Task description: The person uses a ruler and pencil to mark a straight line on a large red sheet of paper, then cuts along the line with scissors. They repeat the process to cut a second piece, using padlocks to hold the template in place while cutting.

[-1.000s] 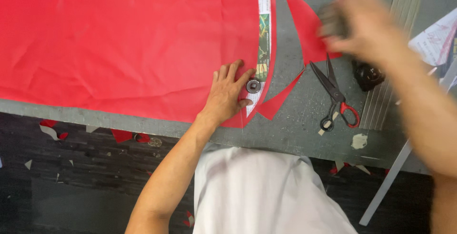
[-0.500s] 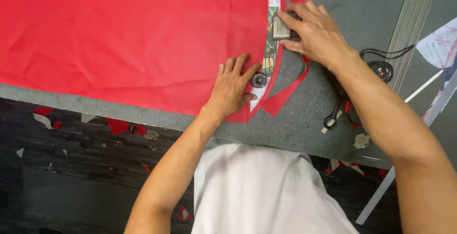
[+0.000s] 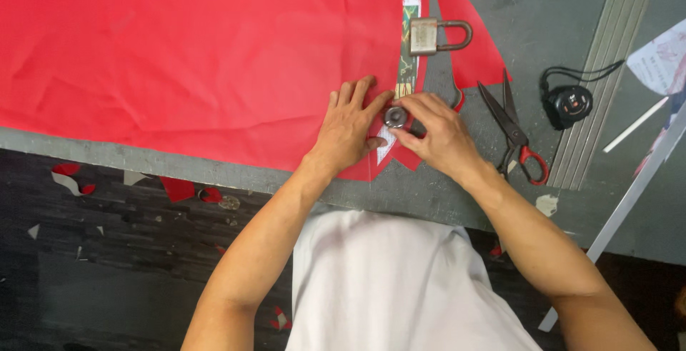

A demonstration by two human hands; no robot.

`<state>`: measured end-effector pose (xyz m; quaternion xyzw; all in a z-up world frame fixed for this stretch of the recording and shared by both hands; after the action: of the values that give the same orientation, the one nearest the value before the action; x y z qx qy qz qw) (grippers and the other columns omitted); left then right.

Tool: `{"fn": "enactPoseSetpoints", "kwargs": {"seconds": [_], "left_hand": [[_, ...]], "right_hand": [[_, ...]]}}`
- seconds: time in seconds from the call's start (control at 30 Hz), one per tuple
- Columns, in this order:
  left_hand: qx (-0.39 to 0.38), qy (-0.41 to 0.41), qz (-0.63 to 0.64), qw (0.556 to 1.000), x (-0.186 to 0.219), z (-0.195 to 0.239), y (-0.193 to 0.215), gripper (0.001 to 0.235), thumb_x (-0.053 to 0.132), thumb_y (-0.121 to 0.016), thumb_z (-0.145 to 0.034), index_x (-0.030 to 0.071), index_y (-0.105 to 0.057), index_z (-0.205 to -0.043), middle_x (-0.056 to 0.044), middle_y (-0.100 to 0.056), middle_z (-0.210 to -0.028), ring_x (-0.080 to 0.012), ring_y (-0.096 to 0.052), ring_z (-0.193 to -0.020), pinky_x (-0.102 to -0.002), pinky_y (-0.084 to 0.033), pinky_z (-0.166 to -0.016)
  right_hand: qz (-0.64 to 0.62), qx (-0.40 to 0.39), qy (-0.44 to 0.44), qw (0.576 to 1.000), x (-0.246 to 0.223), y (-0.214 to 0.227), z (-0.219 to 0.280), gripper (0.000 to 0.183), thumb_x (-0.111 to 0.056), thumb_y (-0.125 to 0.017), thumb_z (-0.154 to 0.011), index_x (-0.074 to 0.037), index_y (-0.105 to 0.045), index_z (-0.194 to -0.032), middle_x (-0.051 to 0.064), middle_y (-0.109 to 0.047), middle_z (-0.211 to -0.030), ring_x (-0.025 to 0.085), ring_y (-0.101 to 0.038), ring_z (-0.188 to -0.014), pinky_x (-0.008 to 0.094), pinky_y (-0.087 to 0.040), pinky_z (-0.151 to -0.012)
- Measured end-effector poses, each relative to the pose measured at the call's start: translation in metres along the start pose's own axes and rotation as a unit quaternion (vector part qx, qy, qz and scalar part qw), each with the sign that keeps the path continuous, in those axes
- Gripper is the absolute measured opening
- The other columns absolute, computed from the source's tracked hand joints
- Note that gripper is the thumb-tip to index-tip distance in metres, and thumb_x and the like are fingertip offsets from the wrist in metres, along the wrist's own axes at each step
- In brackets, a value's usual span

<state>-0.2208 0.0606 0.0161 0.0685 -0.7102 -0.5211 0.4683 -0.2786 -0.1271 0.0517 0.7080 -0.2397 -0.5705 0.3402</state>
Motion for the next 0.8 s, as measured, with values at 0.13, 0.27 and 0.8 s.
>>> {"fn": "enactPoseSetpoints", "kwargs": {"seconds": [0.13,0.27,0.8], "left_hand": [[0.002,-0.007,-0.004,1.0,0.0,-0.002,0.001,0.093,0.027,-0.094,-0.059,0.014,-0.053,-0.142,-0.016,-0.043,-0.145,-0.0379,-0.043,-0.128,-0.053,-0.039,-0.102],[-0.01,-0.014,-0.004,1.0,0.001,0.002,0.003,0.091,0.028,-0.093,-0.062,0.013,-0.053,-0.142,-0.017,-0.043,-0.146,-0.0382,-0.043,-0.129,-0.052,-0.039,-0.102],[-0.07,-0.002,0.155,0.985,-0.003,-0.008,0.044,0.082,0.03,-0.086,-0.078,0.01,-0.049,-0.148,-0.02,-0.045,-0.147,-0.0403,-0.042,-0.137,-0.051,-0.037,-0.113]], "right_hand": [[0.027,0.022,-0.009,0.999,0.001,0.006,0.014,0.043,-0.013,-0.085,-0.082,-0.002,-0.065,-0.119,0.012,-0.068,-0.114,0.031,-0.067,-0.106,0.04,-0.056,-0.091],[0.002,0.022,-0.044,0.999,-0.009,0.006,0.023,0.048,-0.016,-0.084,-0.083,-0.001,-0.064,-0.124,0.013,-0.067,-0.12,0.031,-0.066,-0.112,0.039,-0.055,-0.093],[0.189,0.2,-0.256,0.927,0.019,0.056,0.139,0.044,-0.014,-0.083,-0.089,-0.001,-0.067,-0.128,0.018,-0.064,-0.126,0.037,-0.06,-0.118,0.046,-0.049,-0.102]]}}
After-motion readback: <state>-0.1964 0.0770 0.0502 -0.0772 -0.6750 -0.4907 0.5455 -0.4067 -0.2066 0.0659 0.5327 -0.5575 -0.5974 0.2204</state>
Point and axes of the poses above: each hand's wrist, its own z-axis away from the middle knuckle, its own y-axis out of the back of the hand, x = y × z, the point moved 1 cm from there along -z, towards the middle knuckle
